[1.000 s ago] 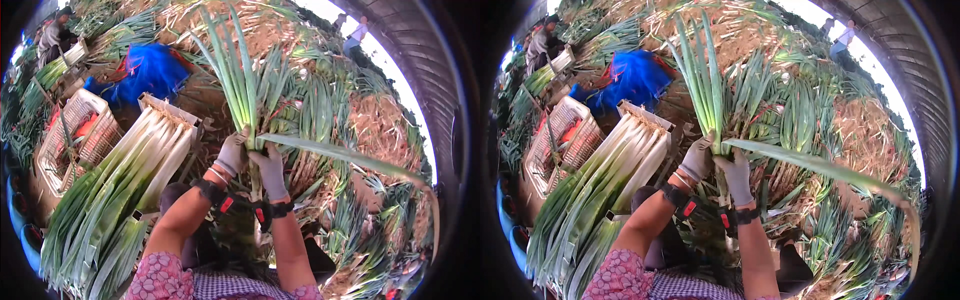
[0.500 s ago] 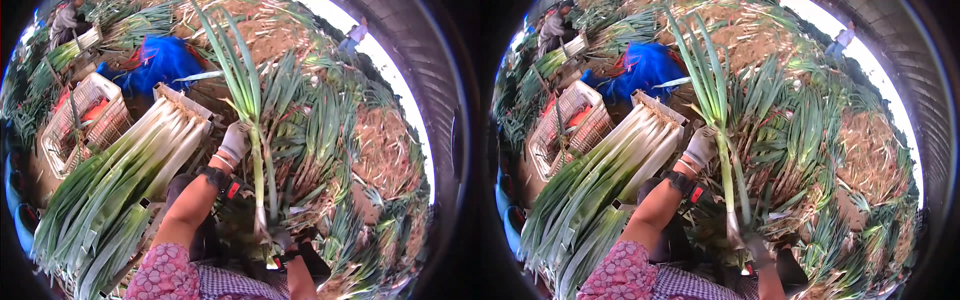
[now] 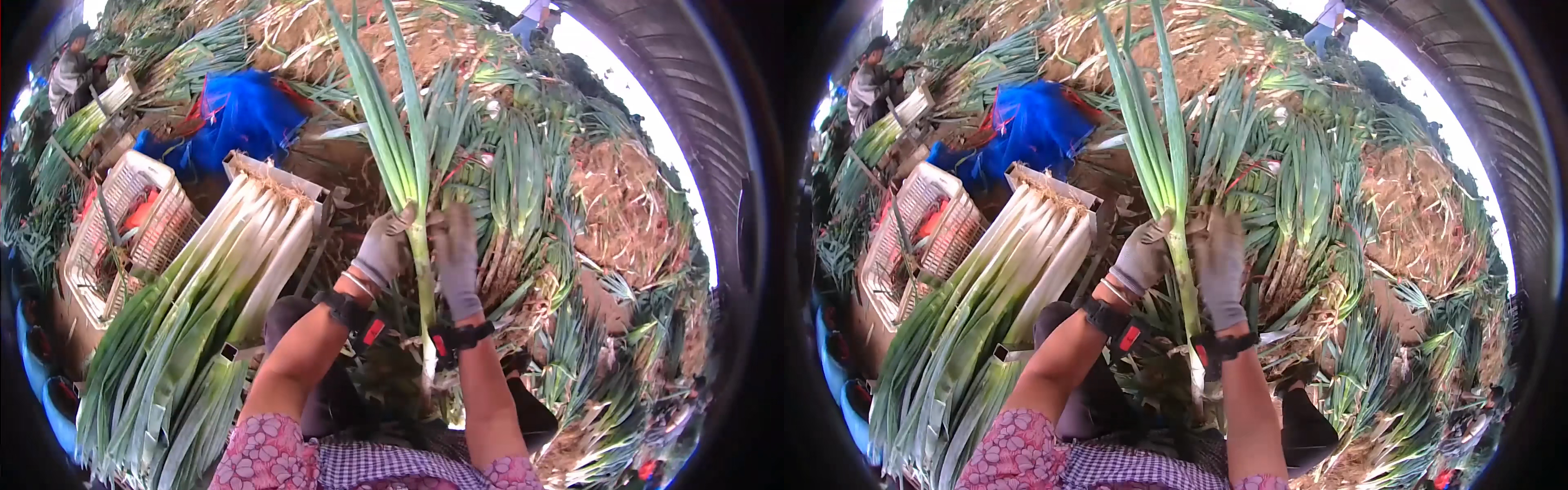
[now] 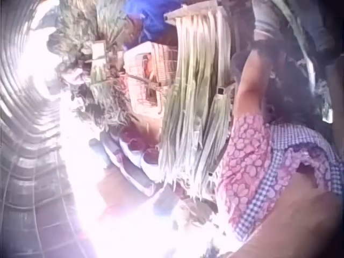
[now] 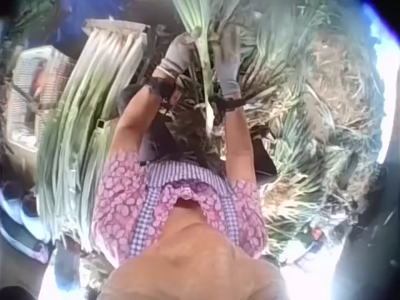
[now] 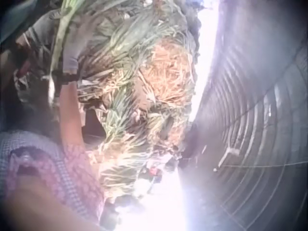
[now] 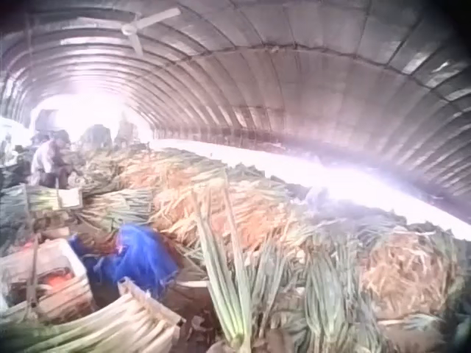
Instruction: The person peels the outer layers from a leek by hand, places it into a crate, and picks up another leek from a pile to repeat the process.
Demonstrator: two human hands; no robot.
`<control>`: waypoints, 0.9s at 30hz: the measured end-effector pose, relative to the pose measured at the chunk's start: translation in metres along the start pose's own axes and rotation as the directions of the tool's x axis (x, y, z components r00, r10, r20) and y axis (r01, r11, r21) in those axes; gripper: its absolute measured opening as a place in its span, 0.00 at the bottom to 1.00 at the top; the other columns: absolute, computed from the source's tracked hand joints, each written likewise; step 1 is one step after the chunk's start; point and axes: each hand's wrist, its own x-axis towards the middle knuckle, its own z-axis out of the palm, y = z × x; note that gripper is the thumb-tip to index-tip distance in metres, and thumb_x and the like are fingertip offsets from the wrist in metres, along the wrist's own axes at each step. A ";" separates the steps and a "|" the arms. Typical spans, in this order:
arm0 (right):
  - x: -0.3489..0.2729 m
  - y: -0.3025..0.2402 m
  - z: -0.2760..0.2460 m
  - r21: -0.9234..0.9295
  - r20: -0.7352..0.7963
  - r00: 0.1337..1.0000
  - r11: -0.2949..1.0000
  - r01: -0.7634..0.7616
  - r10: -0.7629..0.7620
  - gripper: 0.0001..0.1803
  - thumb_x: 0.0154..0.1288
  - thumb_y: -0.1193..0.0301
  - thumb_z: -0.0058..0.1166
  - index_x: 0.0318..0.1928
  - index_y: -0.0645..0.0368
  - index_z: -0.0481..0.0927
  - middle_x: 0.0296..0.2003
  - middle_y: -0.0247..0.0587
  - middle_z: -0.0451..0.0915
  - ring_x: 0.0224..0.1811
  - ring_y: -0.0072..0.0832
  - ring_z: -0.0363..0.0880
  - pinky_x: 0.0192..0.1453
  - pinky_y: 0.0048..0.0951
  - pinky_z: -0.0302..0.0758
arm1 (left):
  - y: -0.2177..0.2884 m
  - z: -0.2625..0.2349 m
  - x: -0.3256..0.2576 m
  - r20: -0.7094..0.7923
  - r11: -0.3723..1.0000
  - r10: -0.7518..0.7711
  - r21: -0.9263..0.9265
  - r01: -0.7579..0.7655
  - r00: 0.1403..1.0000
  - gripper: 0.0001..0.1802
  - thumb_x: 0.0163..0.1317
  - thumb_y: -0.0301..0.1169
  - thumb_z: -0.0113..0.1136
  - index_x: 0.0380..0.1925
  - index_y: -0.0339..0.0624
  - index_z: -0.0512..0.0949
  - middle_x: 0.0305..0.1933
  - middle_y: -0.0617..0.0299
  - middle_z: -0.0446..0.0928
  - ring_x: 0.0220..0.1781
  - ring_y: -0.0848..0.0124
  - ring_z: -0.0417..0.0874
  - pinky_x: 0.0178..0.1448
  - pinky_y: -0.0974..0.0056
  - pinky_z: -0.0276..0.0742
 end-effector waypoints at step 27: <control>0.001 -0.058 -0.025 0.677 0.270 0.941 0.655 -0.337 0.205 0.12 0.64 0.70 0.51 0.41 0.66 0.81 0.31 0.29 0.78 0.32 0.16 0.72 0.40 0.19 0.69 | -0.001 -0.008 0.012 0.323 0.869 0.131 -0.492 0.048 0.937 0.28 0.68 0.49 0.47 0.54 0.34 0.67 0.37 0.52 0.77 0.45 0.55 0.80 0.66 0.37 0.64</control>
